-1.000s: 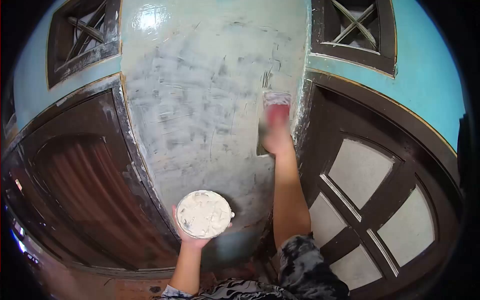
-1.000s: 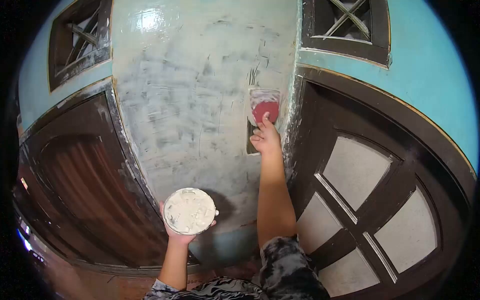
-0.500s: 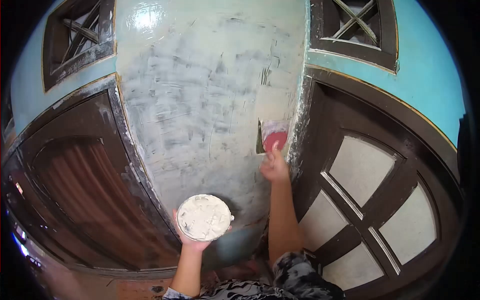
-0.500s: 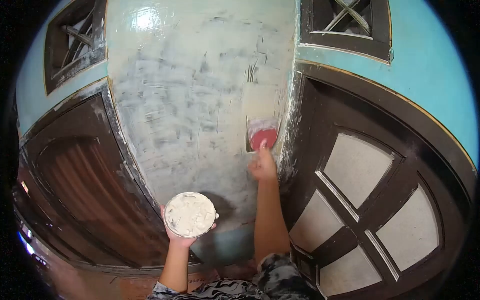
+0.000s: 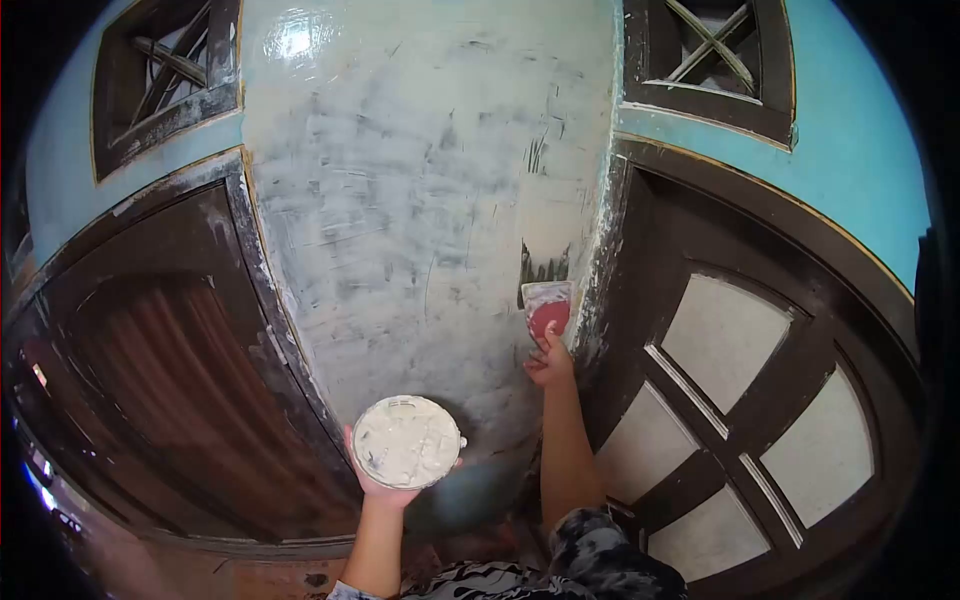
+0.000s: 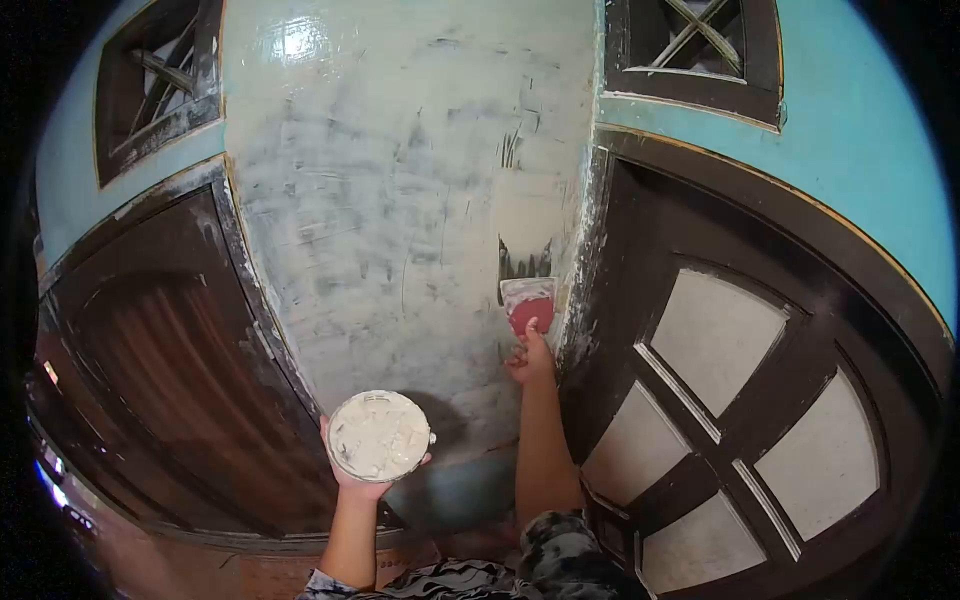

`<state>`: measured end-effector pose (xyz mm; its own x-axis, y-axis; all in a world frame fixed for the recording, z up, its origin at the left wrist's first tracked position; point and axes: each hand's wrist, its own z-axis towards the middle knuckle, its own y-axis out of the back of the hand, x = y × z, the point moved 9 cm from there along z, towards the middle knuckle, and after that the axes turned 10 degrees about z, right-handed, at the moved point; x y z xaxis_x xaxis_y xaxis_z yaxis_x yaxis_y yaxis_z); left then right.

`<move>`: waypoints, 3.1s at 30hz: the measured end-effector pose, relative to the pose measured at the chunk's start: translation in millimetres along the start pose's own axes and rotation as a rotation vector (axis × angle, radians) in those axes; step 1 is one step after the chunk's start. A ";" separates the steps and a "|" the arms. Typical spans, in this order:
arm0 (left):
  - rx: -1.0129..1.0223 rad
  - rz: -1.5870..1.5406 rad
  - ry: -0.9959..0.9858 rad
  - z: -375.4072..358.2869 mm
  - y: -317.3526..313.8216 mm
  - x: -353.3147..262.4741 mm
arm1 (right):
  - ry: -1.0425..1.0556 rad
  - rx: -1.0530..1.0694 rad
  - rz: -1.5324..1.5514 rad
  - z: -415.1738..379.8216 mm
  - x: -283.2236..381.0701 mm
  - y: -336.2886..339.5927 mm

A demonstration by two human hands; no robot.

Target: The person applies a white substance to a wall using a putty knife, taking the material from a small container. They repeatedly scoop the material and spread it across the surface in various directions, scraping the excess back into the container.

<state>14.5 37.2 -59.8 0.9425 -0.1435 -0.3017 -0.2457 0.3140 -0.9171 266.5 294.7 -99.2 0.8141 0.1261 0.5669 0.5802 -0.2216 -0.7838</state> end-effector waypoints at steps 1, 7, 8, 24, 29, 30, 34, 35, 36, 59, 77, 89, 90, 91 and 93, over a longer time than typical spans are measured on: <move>0.003 0.002 -0.003 1.1 0.9 -2.3 | 0.005 0.109 0.055 -3.7 7.9 -9.5; 0.063 0.040 0.034 3.0 -7.0 -5.4 | 0.229 0.273 0.132 -29.9 115.4 -137.0; 0.037 0.048 0.017 3.9 -1.2 -8.0 | 0.186 0.427 0.065 -26.1 126.7 -155.7; -0.022 0.025 -0.007 8.5 16.4 -13.1 | 0.828 0.258 -0.333 -64.4 80.4 20.1; -0.016 -0.031 -0.031 4.0 19.3 -11.9 | 1.607 0.247 -1.250 -156.4 117.7 -33.6; -0.024 -0.022 -0.034 3.3 20.7 -11.2 | 1.604 0.366 -1.403 -157.1 112.8 -44.1; -0.060 -0.045 -0.042 3.2 24.8 -8.4 | 1.516 0.537 -1.665 -143.8 108.2 -70.5; -0.038 -0.020 -0.041 4.0 26.7 -7.3 | 1.469 0.527 -1.751 -134.6 107.9 -75.0; -0.054 -0.029 -0.039 4.3 29.5 -5.9 | 1.535 0.556 -1.715 -135.6 110.0 -85.8; -0.016 0.069 -0.119 19.8 15.7 -0.1 | 1.533 0.512 -1.722 -146.9 187.2 -196.0; -0.038 0.058 -0.213 -9.3 22.5 -8.8 | 1.308 0.592 -1.935 -144.0 176.4 -179.3; -0.025 -0.022 -0.197 -12.5 16.0 -6.2 | 1.485 0.552 -1.754 -146.9 187.0 -209.3; -0.025 0.006 -0.207 -14.5 16.6 -7.5 | 1.483 0.554 -1.753 -148.0 187.7 -206.1; -0.023 0.033 -0.218 -16.7 16.8 -8.9 | 1.340 0.618 -1.807 -142.0 179.7 -198.3; -0.073 0.027 -0.233 -20.6 21.4 -11.2 | 1.170 0.692 -1.987 -130.1 151.1 -176.2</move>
<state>-6.1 26.3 -81.4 0.9601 0.0871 -0.2659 -0.2794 0.2453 -0.9283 283.8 227.0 157.6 -0.6866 -0.7213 0.0905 0.4425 -0.3160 0.8393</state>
